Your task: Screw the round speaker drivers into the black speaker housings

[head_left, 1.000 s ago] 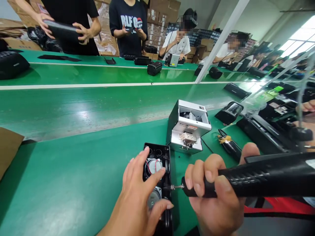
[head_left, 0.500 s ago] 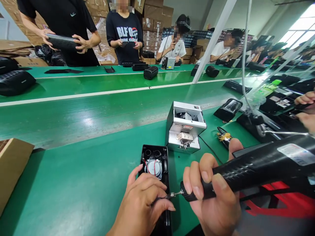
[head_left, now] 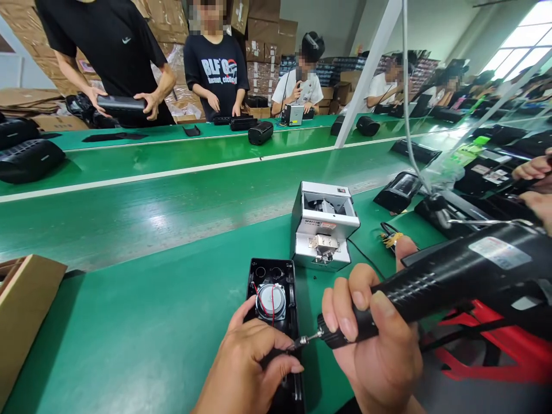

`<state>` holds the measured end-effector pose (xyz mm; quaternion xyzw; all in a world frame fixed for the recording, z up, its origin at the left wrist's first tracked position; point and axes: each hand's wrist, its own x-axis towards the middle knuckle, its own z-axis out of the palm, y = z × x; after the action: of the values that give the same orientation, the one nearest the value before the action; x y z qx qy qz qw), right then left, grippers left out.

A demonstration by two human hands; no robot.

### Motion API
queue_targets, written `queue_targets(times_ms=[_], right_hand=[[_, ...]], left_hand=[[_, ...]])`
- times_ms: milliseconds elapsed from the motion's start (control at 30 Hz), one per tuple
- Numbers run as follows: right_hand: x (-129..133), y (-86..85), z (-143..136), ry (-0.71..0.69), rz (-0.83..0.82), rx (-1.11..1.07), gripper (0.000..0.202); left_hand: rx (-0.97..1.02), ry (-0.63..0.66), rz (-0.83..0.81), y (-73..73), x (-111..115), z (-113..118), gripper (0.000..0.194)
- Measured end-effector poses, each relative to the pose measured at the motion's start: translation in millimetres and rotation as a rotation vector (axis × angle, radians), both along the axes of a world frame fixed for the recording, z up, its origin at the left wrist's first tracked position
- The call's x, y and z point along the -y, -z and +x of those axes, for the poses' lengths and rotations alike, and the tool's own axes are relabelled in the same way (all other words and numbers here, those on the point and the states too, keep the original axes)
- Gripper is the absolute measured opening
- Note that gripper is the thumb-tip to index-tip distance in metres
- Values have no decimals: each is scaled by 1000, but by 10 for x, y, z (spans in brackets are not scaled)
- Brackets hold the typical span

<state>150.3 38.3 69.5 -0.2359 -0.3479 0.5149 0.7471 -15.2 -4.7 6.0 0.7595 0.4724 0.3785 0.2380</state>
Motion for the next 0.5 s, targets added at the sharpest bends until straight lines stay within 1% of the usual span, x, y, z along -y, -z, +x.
queue_targets(times_ms=[167,233,267,300,367,500], right_hand=[[-7,14,11,-3,24,-24,42],[-5,17,9,-6,38,-28,43],[-3,18,9,-6,41,-30,43],[-1,19,9,-8,45,-33,43],[3,19,14,-16,45,-36,44],[1,9,32,-20,58,-27,51]], left_hand=[[16,10,-70,-8,11,10,15],[33,16,-118,-21,8,10,25],[40,18,-139,-26,7,8,27],[46,20,-150,-29,5,4,24],[50,19,-139,-23,4,-2,8],[17,-6,-64,15,13,2,15]])
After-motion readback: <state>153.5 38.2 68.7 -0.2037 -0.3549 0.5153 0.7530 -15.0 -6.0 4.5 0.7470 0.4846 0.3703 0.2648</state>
